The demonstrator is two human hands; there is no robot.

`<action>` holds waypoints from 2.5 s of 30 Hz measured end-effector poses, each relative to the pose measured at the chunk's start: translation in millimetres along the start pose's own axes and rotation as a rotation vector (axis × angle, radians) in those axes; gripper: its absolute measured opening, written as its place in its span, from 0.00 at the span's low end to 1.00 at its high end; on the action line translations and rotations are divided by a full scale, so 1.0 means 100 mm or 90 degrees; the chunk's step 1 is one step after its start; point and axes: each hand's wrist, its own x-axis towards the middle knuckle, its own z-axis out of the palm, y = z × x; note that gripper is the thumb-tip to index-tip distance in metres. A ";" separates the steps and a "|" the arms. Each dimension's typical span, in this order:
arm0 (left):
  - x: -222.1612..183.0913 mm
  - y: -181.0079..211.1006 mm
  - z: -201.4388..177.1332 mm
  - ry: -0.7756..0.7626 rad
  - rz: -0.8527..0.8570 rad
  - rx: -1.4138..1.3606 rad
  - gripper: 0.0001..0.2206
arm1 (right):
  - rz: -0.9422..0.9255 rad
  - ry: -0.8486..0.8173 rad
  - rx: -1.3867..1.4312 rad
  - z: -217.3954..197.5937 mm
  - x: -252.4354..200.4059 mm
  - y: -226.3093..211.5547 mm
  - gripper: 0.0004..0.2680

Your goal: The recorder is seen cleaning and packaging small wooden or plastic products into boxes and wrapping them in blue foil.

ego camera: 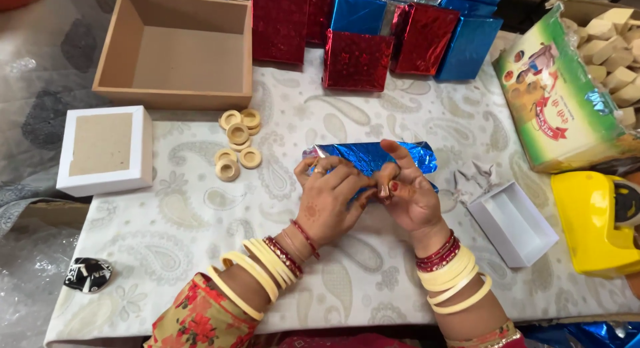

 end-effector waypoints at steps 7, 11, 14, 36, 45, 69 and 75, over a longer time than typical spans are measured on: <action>-0.02 0.03 -0.18 0.114 0.180 0.212 0.07 | 0.027 0.008 0.146 0.19 0.00 0.05 0.25; 0.01 -0.01 -0.28 0.114 0.280 0.329 0.08 | 0.073 0.018 0.254 0.23 0.02 0.10 0.26; 0.04 -0.02 -0.32 0.121 0.331 0.375 0.08 | 0.091 0.036 0.279 0.25 0.02 0.10 0.28; 0.16 0.04 -0.18 -0.111 -0.168 -0.240 0.08 | -0.128 0.060 -0.291 0.40 -0.09 -0.04 0.27; 0.07 0.05 -0.02 -0.003 -0.333 -0.395 0.10 | -0.124 0.097 -0.279 0.70 -0.02 -0.29 0.36; -0.07 -0.16 0.17 -0.082 -0.396 -0.534 0.05 | -0.392 0.151 -0.956 0.74 -0.05 -0.32 0.11; 0.07 -0.18 -0.08 -0.125 -0.320 -0.518 0.03 | -0.239 0.353 -0.447 0.26 -0.13 -0.29 0.09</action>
